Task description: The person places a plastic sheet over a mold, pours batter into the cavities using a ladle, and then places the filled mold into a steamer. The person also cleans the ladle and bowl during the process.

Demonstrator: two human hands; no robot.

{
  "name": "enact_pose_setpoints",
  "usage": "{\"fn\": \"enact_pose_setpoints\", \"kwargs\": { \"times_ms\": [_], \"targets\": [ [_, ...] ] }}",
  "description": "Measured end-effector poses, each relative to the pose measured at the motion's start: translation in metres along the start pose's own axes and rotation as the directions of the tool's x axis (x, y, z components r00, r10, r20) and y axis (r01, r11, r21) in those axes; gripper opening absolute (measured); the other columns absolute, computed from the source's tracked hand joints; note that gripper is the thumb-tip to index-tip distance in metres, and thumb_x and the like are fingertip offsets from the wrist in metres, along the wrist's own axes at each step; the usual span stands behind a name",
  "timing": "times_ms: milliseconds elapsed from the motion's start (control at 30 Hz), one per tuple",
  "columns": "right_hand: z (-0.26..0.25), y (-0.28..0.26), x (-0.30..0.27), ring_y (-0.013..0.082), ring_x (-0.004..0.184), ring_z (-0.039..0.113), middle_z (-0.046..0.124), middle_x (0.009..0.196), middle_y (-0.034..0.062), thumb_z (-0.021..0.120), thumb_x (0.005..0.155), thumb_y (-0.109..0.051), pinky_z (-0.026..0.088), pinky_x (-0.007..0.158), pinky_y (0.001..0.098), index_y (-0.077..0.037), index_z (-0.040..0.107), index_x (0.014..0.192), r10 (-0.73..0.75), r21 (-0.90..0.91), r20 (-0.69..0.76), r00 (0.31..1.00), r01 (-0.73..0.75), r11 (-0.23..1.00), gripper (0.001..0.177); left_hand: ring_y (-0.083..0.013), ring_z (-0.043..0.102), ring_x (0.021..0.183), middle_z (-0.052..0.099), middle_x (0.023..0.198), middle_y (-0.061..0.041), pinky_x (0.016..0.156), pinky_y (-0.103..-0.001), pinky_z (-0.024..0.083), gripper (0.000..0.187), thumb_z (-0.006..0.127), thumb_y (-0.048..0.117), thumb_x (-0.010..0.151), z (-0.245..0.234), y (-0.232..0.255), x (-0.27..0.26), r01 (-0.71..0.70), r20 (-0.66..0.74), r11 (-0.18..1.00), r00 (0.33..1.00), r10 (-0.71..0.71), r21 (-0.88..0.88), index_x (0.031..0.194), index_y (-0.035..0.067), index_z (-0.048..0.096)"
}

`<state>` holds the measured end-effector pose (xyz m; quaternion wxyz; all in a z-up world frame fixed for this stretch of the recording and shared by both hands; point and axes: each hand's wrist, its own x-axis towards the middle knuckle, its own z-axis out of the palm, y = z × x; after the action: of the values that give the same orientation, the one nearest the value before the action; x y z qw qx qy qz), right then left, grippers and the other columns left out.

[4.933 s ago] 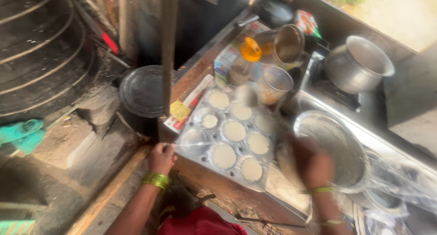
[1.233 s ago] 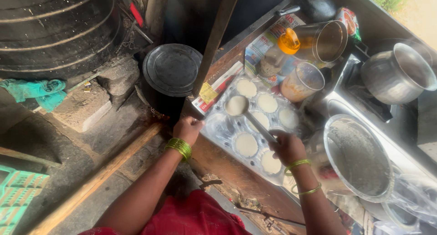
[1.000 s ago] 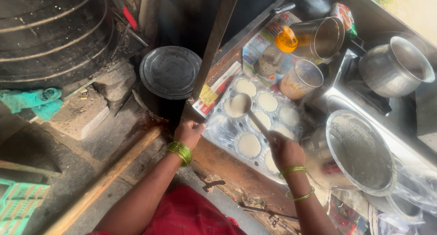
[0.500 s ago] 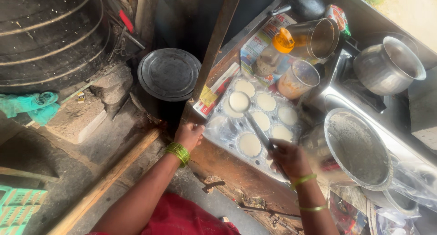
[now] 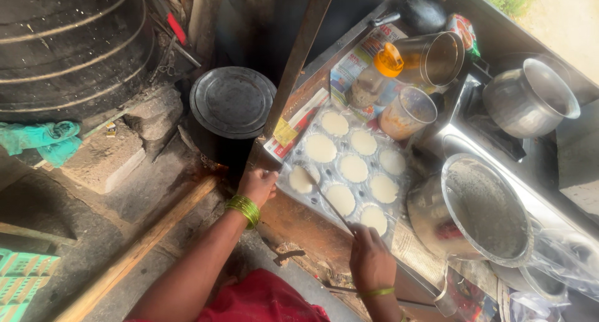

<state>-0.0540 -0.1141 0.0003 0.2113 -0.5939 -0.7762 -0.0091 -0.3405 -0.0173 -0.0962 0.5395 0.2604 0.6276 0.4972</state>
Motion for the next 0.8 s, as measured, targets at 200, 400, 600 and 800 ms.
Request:
{"fn": "enact_pose_setpoints", "kwargs": {
  "times_ms": [200, 400, 600, 800],
  "targets": [
    [-0.001, -0.005, -0.013, 0.0275, 0.079, 0.068, 0.067, 0.093, 0.0041, 0.061, 0.092, -0.017, 0.055, 0.062, 0.0414, -0.022, 0.067, 0.11, 0.032, 0.072, -0.068, 0.997, -0.027, 0.997, 0.019, -0.0127, 0.066, 0.068, 0.068, 0.081, -0.008, 0.06, -0.028, 0.06, 0.029, 0.071, 0.025, 0.092, 0.002, -0.01, 0.004, -0.019, -0.027, 0.999, 0.999, 0.018, -0.039, 0.097, -0.004, 0.069],
    [-0.005, -0.007, -0.012, 0.0315, 0.085, 0.067, 0.065, 0.096, 0.0063, 0.061, 0.086, -0.01, 0.055, 0.067, 0.0436, -0.024, 0.068, 0.117, 0.034, 0.15, -0.068, 0.997, -0.023, 0.988, 0.034, -0.0139, 0.064, 0.064, 0.068, 0.078, -0.009, 0.058, -0.031, 0.058, 0.034, 0.073, 0.026, 0.091, -0.001, -0.021, 0.02, -0.055, -0.041, 0.997, 0.998, 0.053, -0.045, 0.097, -0.007, 0.069],
    [0.007, 0.015, -0.013, 0.0312, 0.087, 0.066, 0.064, 0.097, 0.0065, 0.061, 0.085, -0.008, 0.054, 0.07, 0.0432, -0.025, 0.068, 0.121, 0.068, 0.193, -0.015, 0.998, -0.064, 0.979, 0.04, -0.0119, 0.068, 0.066, 0.071, 0.077, -0.007, 0.058, -0.028, 0.061, 0.03, 0.071, 0.026, 0.089, -0.005, -0.009, 0.019, -0.084, -0.066, 0.996, 0.994, 0.083, -0.009, 0.098, -0.003, 0.07],
    [0.009, 0.044, 0.007, 0.0189, 0.067, 0.072, 0.077, 0.086, 0.0052, 0.066, 0.087, -0.011, 0.058, 0.058, 0.036, -0.012, 0.072, 0.118, 0.128, 0.616, 0.183, 0.975, -0.215, 0.758, 0.031, -0.0288, 0.063, 0.103, 0.062, 0.12, -0.019, 0.091, -0.043, 0.053, 0.048, 0.079, 0.017, 0.082, 0.015, 0.02, -0.018, -0.202, -0.408, 0.812, 0.782, 0.47, 0.548, 0.121, 0.001, 0.057]
  ]
}}
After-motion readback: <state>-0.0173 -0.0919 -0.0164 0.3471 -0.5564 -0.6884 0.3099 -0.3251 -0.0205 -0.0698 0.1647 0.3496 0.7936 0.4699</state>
